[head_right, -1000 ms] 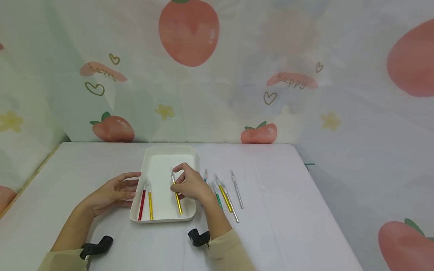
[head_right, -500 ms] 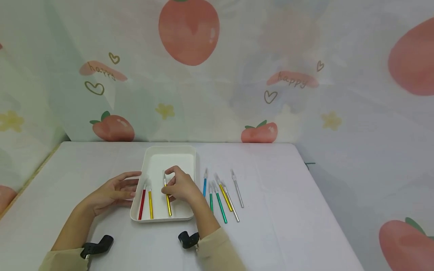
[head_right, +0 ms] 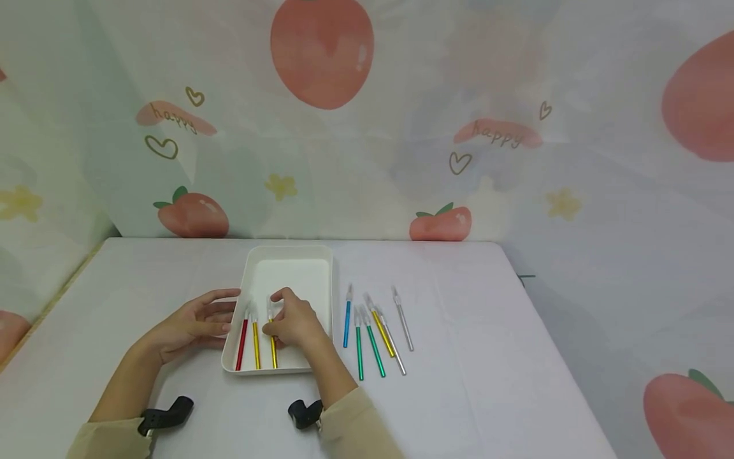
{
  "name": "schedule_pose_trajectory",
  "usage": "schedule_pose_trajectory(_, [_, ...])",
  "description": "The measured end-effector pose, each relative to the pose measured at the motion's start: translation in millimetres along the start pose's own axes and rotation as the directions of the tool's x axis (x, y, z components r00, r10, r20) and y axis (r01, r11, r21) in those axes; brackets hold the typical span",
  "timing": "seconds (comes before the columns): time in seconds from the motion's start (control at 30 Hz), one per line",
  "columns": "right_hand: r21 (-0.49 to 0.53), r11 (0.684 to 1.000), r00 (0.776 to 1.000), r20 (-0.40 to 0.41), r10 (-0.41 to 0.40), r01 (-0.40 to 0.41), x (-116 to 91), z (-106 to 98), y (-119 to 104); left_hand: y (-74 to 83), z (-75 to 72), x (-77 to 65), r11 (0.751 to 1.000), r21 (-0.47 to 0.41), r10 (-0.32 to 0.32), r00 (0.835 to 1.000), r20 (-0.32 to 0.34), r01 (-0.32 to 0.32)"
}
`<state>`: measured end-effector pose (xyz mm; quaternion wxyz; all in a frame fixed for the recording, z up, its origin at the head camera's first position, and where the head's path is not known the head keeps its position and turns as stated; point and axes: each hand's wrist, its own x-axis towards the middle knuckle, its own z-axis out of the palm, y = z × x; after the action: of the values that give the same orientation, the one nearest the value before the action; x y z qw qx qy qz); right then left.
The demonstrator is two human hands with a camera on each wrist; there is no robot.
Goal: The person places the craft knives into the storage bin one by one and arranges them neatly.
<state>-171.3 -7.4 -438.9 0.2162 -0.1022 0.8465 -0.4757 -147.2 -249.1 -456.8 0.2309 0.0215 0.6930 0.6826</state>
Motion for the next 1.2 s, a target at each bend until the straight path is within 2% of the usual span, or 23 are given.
schedule_pose_trajectory(0.23, [-0.020,1.000,1.000,-0.007,0.001,-0.001,-4.2,4.3,-1.9,-2.0,0.4,0.4,1.000,-0.001,0.001,1.000,0.003,-0.001])
schedule_pose_trajectory(0.53, [0.053,0.998,0.994,0.106,0.013,-0.019,-9.6,3.8,-7.7,-1.3,-0.6,-0.7,1.000,0.011,0.013,1.000,0.003,-0.013])
schedule_pose_trajectory(0.73, [0.069,0.997,0.993,0.117,0.016,-0.024,-10.9,4.6,-9.7,-0.6,-1.5,-0.5,1.000,0.008,0.012,1.000,0.003,-0.012])
schedule_pose_trajectory(0.97, [0.084,0.996,0.990,0.139,0.001,-0.013,-13.1,4.3,-9.5,-0.4,-2.7,-1.9,0.999,0.009,0.040,0.998,0.040,-0.041])
schedule_pose_trajectory(1.1, [0.074,0.997,0.991,0.129,-0.030,0.020,-14.5,-4.1,-10.3,0.0,-2.3,-2.2,0.999,0.017,0.042,0.998,0.039,-0.043])
schedule_pose_trajectory(1.2, [0.078,0.996,0.992,0.112,-0.062,0.054,-17.3,-18.0,-11.9,0.6,-1.7,-2.0,0.999,0.019,0.026,0.999,0.024,-0.026])
